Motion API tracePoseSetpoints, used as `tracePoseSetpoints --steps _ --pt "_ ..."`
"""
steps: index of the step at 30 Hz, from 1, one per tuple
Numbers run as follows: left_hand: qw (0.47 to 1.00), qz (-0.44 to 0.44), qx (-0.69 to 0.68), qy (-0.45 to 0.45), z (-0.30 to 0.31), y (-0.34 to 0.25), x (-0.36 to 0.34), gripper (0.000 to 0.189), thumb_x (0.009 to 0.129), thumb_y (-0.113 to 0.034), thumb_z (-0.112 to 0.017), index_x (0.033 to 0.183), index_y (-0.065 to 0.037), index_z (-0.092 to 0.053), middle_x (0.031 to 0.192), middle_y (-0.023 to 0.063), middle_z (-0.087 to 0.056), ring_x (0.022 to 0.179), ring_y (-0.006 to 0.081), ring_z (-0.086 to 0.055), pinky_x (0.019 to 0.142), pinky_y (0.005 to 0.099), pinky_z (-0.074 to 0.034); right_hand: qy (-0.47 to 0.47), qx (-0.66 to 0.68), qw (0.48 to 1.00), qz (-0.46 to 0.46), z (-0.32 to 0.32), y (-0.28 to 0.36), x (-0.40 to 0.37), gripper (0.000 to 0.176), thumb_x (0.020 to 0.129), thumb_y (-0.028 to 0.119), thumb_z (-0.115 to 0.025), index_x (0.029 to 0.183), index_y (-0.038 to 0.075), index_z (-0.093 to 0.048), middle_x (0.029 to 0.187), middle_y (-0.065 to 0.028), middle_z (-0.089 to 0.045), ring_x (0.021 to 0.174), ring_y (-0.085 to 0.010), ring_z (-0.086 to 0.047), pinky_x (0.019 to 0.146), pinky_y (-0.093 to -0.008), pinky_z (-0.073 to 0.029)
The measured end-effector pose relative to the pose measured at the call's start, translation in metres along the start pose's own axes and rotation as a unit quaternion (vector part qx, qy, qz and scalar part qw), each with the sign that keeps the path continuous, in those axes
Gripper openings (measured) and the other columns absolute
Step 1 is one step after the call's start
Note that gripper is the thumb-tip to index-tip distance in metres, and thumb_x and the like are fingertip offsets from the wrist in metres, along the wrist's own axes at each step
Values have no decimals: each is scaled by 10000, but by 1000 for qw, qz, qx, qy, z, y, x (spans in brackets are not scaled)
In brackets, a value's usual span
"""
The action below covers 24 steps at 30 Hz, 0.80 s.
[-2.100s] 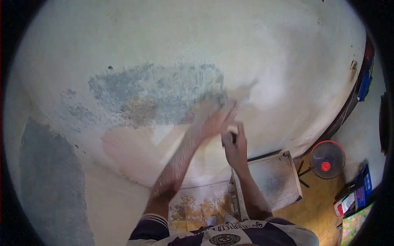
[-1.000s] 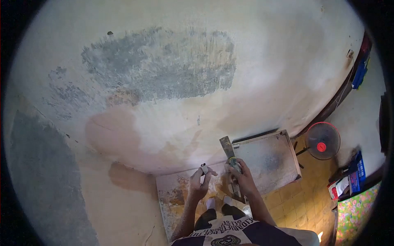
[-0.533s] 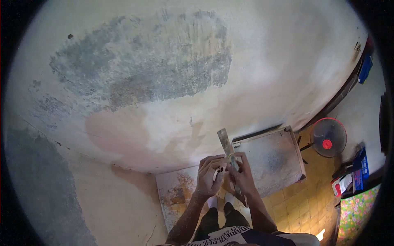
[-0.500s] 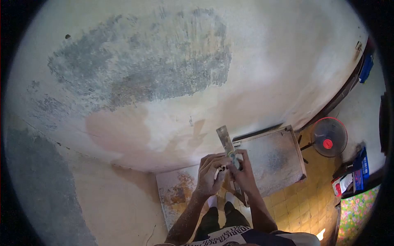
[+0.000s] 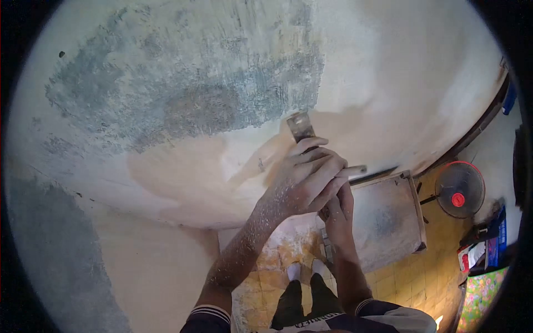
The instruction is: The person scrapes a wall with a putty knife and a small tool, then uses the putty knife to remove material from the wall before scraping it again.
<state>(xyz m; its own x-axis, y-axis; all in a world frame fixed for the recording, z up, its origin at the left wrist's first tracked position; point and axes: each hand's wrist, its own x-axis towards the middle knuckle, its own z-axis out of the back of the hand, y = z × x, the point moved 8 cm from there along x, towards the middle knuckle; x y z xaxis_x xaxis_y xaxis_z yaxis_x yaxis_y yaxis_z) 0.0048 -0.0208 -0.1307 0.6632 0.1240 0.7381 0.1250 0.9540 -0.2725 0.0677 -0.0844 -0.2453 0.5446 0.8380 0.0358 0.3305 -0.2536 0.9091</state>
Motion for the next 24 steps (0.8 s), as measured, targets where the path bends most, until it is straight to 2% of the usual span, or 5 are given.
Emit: tracePoseSetpoints --steps 5,8,11,14,24 --pt "999 -45 6 25 -1 14 28 135 885 -159 -697 941 -39 -672 787 117 -654 754 312 -657 812 440 -538 12 -15 996 86 -5 2 11 389 1062 250 -539 1371 30 -449 984 -19 -564 750 -51 -486 603 -213 -383" --pt "999 0 20 26 9 24 44 139 868 -169 -708 874 -52 -633 701 98 -616 651 305 -615 694 434 -510 13 -24 993 116 -14 4 30 399 1060 256 -555 1363 24 -440 993 -36 -569 761 -64 -502 623 -225 -407" --pt "998 -34 16 40 -3 24 37 121 884 -166 -698 895 -82 -612 689 77 -619 647 292 -630 630 417 -498 -19 5 995 95 -8 -18 19 383 1056 237 -564 1343 16 -440 995 -38 -571 787 -71 -513 639 -241 -428" --pt "1000 -18 -8 12 -10 34 37 147 876 -196 -696 832 -86 -610 634 65 -592 567 285 -574 583 392 -461 -44 14 998 51 -11 -14 19 371 1055 223 -564 1332 10 -440 1010 -29 -565 812 -70 -524 650 -241 -444" --pt "997 -30 48 55 -1 34 49 144 861 -214 -707 871 -92 -633 609 51 -588 546 242 -603 588 391 -478 -22 15 998 50 -19 -3 20 366 1065 205 -543 1352 9 -429 1060 -42 -565 812 -66 -536 660 -228 -445"
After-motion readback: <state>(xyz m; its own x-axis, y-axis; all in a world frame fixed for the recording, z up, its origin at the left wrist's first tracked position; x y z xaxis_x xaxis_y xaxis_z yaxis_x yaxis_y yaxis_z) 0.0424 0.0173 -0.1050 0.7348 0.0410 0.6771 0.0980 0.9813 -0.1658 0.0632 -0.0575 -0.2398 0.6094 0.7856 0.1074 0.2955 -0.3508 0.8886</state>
